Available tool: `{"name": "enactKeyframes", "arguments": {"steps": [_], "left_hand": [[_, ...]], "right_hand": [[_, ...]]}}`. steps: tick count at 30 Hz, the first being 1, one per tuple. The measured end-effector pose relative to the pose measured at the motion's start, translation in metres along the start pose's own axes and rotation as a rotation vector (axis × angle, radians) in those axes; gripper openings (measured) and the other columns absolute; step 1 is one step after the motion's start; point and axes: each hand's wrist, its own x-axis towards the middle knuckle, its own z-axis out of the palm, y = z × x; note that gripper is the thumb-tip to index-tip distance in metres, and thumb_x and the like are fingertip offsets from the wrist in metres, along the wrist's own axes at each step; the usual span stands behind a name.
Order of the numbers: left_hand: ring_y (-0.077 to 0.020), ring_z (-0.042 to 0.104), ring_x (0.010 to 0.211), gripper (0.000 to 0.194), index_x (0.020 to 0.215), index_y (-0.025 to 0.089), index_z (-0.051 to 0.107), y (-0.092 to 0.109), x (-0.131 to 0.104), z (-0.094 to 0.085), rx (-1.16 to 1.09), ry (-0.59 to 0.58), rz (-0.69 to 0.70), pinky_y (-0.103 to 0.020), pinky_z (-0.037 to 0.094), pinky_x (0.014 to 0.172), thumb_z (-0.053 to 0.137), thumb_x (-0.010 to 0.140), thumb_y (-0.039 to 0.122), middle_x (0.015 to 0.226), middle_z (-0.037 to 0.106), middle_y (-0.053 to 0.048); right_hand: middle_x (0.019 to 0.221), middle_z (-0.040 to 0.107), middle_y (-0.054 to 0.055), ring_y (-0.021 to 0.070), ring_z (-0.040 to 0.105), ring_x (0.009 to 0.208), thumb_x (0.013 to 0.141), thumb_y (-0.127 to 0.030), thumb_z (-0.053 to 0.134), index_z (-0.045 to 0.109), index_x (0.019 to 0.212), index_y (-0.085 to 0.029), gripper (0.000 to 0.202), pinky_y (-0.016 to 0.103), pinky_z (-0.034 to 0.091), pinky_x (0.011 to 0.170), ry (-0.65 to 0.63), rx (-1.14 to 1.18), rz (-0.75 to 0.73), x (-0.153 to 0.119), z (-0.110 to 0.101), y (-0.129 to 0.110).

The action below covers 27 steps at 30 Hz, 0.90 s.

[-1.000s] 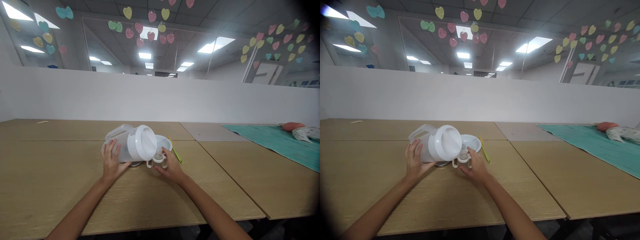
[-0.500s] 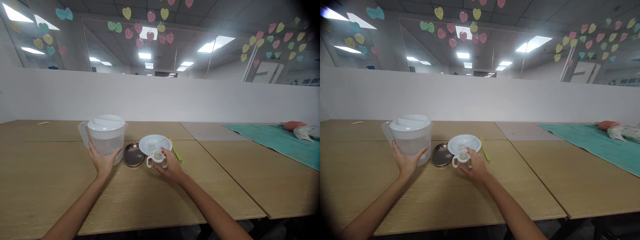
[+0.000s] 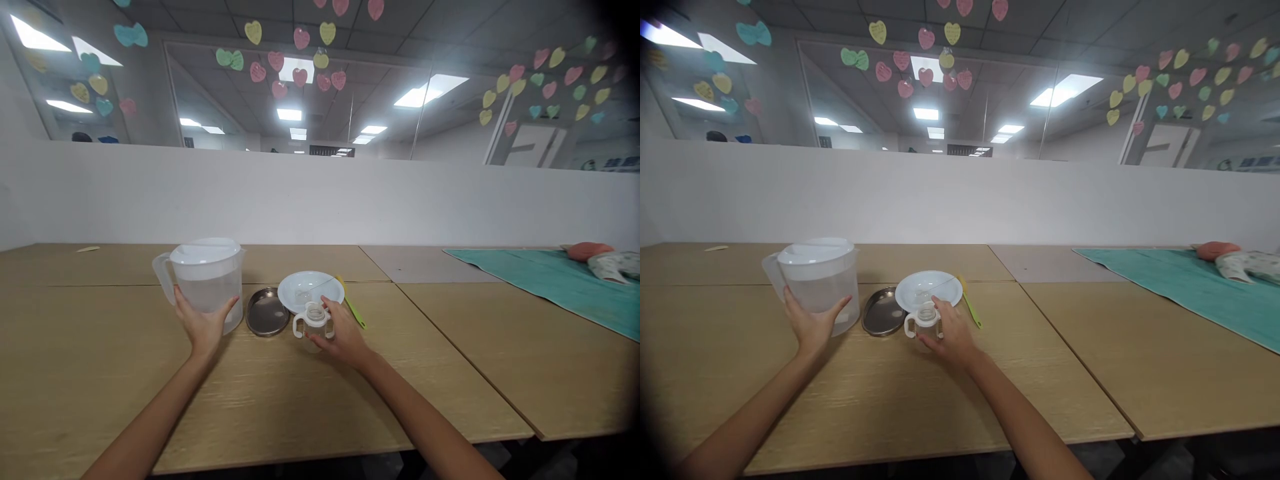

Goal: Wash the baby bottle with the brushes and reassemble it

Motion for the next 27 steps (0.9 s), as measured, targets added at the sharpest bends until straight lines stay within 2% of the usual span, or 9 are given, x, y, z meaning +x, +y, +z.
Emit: {"name": "enactKeyframes", "arguments": {"steps": [4,8,12,15,17,19,21,24,27], "left_hand": [[-0.0419,0.026,0.127,0.118,0.142,0.021,0.011,-0.011,0.001,0.004,-0.038,0.040,0.058,-0.065,0.027,0.100,0.080,0.050,0.046,0.140,0.027,-0.020],[-0.0383,0.019,0.131,0.123,0.141,0.015,0.002,-0.008,0.003,0.004,0.010,-0.054,-0.003,-0.059,0.025,0.103,0.076,0.050,0.053,0.142,0.018,-0.023],[-0.0446,0.013,0.130,0.134,0.140,0.011,-0.005,0.012,0.002,-0.012,0.120,-0.075,-0.122,-0.067,0.016,0.099,0.077,0.044,0.056,0.142,0.010,-0.029],[-0.0394,0.007,0.133,0.125,0.140,0.013,-0.006,0.039,-0.005,-0.025,0.066,0.034,0.074,-0.061,0.012,0.105,0.076,0.054,0.049,0.145,0.006,-0.024],[-0.0308,0.019,0.132,0.096,0.141,0.016,0.008,0.060,-0.010,-0.022,-0.067,0.021,0.284,-0.050,0.019,0.108,0.068,0.068,0.039,0.144,0.018,-0.017],[-0.0246,0.036,0.124,0.052,0.129,0.021,0.038,0.081,-0.014,-0.005,-0.114,-0.189,0.473,-0.045,0.025,0.106,0.055,0.080,0.030,0.131,0.042,-0.009],[-0.0208,0.045,0.114,0.027,0.109,0.025,0.057,0.099,-0.018,0.024,-0.089,-0.469,0.636,-0.043,0.030,0.102,0.047,0.084,0.026,0.117,0.055,-0.003],[-0.0236,0.040,0.119,0.027,0.097,0.026,0.066,0.114,-0.025,0.075,0.080,-0.775,0.770,-0.048,0.025,0.103,0.043,0.083,0.020,0.122,0.054,-0.004],[-0.0295,0.028,0.129,0.026,0.086,0.028,0.070,0.116,-0.031,0.114,0.249,-1.009,0.785,-0.056,0.015,0.104,0.051,0.075,0.015,0.132,0.046,-0.004]], "right_hand": [[0.125,0.047,0.015,0.0260,0.047,0.112,0.077,-0.047,0.057,0.027,0.135,-0.015,0.072,0.040,0.043,0.091,-0.008,0.009,-0.004,-0.001,-0.002,0.000],[0.127,0.045,0.015,0.0277,0.044,0.116,0.079,-0.050,0.052,0.024,0.136,-0.014,0.073,0.043,0.040,0.094,-0.049,0.008,-0.091,0.000,-0.009,0.003],[0.124,0.046,0.014,0.0239,0.049,0.107,0.086,-0.043,0.041,0.027,0.135,-0.016,0.057,0.040,0.044,0.087,0.129,0.008,0.118,0.004,-0.018,0.018],[0.115,0.050,0.013,0.0233,0.051,0.098,0.086,-0.038,0.042,0.032,0.130,-0.016,0.051,0.040,0.045,0.082,0.366,-0.061,0.345,0.007,-0.022,0.039],[0.108,0.052,0.013,0.0249,0.052,0.096,0.084,-0.036,0.043,0.037,0.127,-0.015,0.048,0.042,0.044,0.080,0.411,-0.131,0.448,0.007,-0.021,0.056],[0.104,0.054,0.015,0.0275,0.052,0.095,0.081,-0.033,0.044,0.043,0.121,-0.012,0.045,0.042,0.044,0.079,0.350,-0.213,0.542,0.004,-0.017,0.071],[0.102,0.055,0.018,0.0293,0.054,0.094,0.079,-0.028,0.047,0.048,0.116,-0.010,0.041,0.041,0.044,0.078,0.240,-0.288,0.616,-0.001,-0.010,0.082],[0.099,0.058,0.020,0.0303,0.056,0.092,0.076,-0.022,0.050,0.053,0.109,-0.009,0.035,0.040,0.044,0.075,0.076,-0.360,0.650,-0.008,-0.001,0.090],[0.096,0.060,0.020,0.0304,0.057,0.092,0.077,-0.021,0.050,0.052,0.108,-0.008,0.034,0.039,0.044,0.074,-0.040,-0.399,0.659,-0.010,0.003,0.090]]}}
